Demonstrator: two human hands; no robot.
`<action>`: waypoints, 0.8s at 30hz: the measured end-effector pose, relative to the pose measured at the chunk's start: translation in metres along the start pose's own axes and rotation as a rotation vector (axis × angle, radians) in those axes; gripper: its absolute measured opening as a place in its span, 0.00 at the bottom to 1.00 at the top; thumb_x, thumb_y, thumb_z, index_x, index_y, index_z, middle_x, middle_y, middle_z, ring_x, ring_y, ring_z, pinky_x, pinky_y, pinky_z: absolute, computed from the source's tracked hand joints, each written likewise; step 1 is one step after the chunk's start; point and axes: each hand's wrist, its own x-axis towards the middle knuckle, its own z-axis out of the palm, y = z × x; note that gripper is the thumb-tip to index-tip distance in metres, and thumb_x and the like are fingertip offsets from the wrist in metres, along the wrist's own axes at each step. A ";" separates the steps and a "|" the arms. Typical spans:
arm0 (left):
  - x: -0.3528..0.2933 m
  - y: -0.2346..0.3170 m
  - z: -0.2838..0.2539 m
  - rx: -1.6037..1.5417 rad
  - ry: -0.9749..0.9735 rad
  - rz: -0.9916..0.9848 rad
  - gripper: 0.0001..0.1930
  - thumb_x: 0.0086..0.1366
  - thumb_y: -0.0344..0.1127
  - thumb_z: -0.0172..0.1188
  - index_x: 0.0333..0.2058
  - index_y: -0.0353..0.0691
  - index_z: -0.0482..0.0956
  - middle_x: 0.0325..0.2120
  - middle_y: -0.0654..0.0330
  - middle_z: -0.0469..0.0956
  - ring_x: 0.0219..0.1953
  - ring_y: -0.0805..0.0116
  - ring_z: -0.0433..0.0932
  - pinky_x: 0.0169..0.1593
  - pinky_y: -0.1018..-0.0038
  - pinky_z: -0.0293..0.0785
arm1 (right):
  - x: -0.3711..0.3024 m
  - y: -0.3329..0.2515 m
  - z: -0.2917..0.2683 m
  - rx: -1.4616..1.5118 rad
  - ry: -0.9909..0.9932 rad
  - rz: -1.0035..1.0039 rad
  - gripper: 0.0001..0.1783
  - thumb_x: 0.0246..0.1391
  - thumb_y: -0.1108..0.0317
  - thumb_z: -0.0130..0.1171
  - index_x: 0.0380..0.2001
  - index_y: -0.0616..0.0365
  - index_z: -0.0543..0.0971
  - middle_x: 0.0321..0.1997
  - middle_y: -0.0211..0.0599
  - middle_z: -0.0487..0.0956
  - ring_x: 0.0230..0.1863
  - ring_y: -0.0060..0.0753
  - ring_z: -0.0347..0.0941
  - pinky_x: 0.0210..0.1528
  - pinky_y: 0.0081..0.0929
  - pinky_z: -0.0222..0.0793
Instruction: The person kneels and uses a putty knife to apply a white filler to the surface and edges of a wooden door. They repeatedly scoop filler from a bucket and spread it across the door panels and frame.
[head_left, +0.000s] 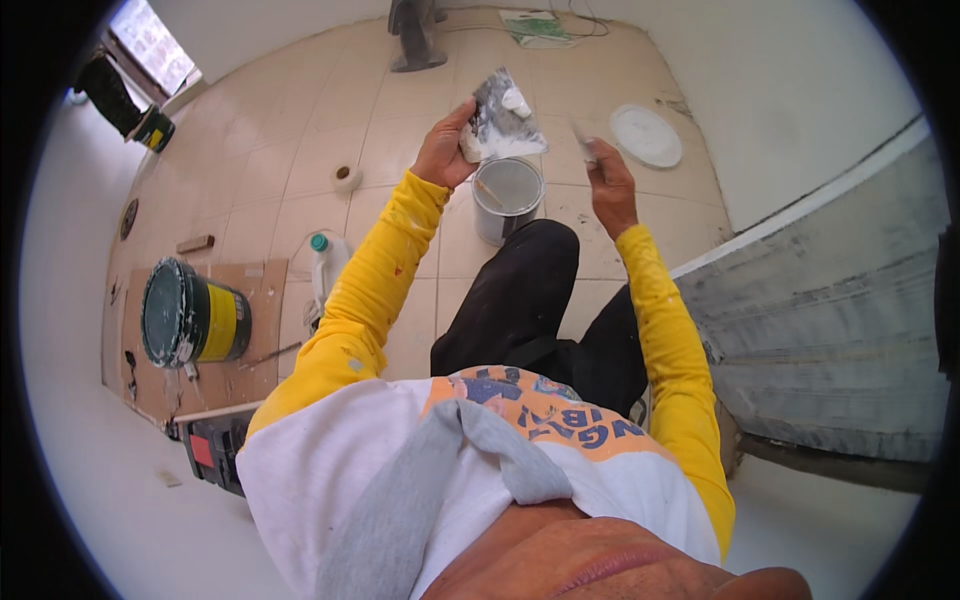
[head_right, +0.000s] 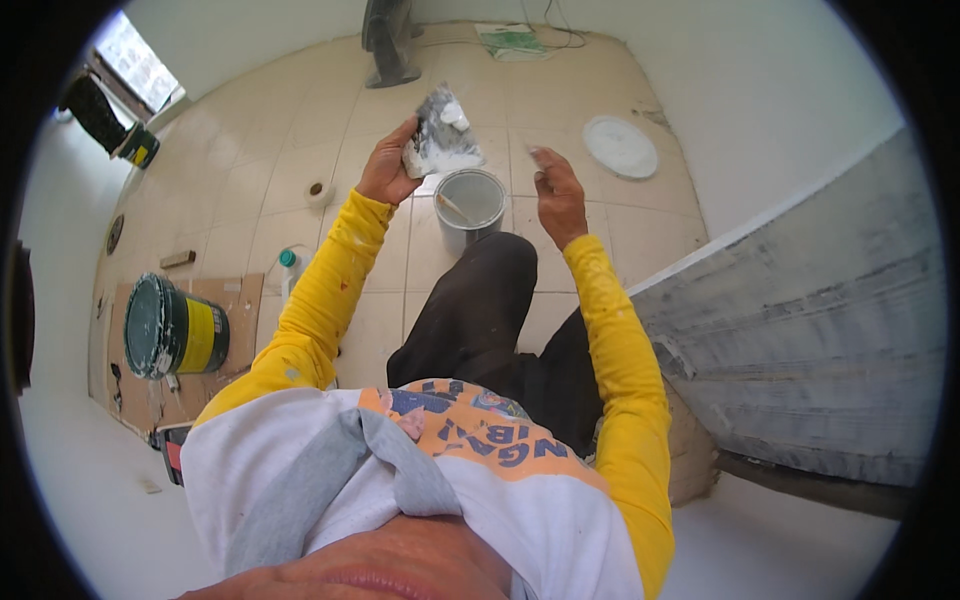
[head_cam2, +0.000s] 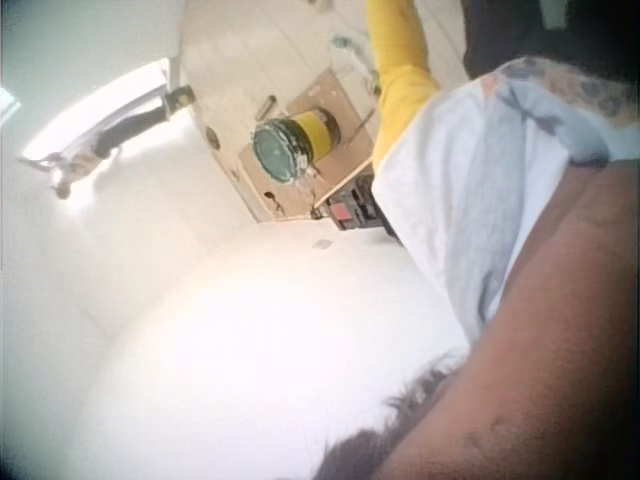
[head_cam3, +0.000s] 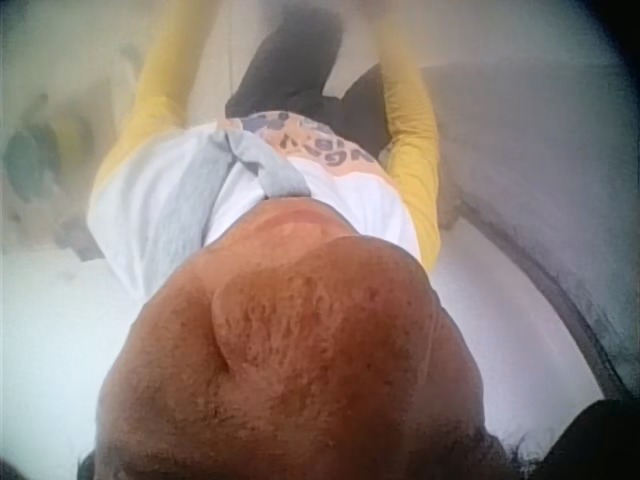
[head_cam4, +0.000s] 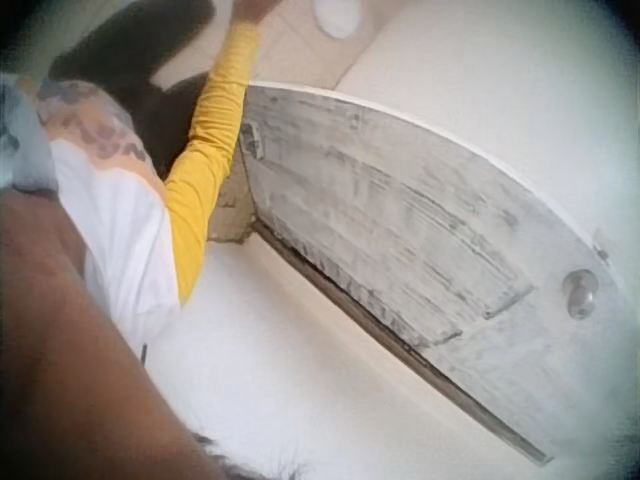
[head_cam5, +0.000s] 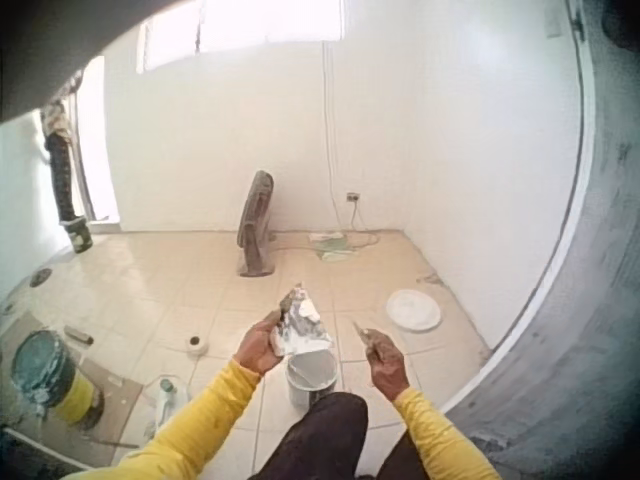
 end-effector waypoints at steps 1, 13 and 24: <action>-0.005 -0.002 0.028 0.003 -0.073 0.067 0.18 0.69 0.42 0.47 0.50 0.35 0.69 0.47 0.53 0.74 0.50 0.60 0.74 0.55 0.62 0.70 | -0.005 -0.012 -0.008 0.334 0.090 0.248 0.21 0.52 0.81 0.47 0.51 0.58 0.73 0.44 0.38 0.77 0.46 0.39 0.73 0.54 0.35 0.67; -0.053 -0.093 0.189 1.266 -0.975 0.778 0.25 0.68 0.41 0.48 0.60 0.36 0.61 0.58 0.48 0.65 0.60 0.53 0.65 0.61 0.69 0.60 | -0.051 -0.168 -0.143 1.318 0.306 0.645 0.13 0.55 0.70 0.48 0.42 0.65 0.71 0.42 0.43 0.77 0.43 0.38 0.76 0.49 0.39 0.74; -0.034 -0.162 0.250 1.680 -1.334 0.775 0.27 0.53 0.24 0.61 0.54 0.45 0.71 0.55 0.56 0.70 0.60 0.53 0.64 0.62 0.62 0.60 | -0.179 -0.205 -0.246 1.076 0.739 0.273 0.07 0.51 0.74 0.52 0.34 0.61 0.76 0.36 0.38 0.80 0.39 0.34 0.78 0.44 0.32 0.75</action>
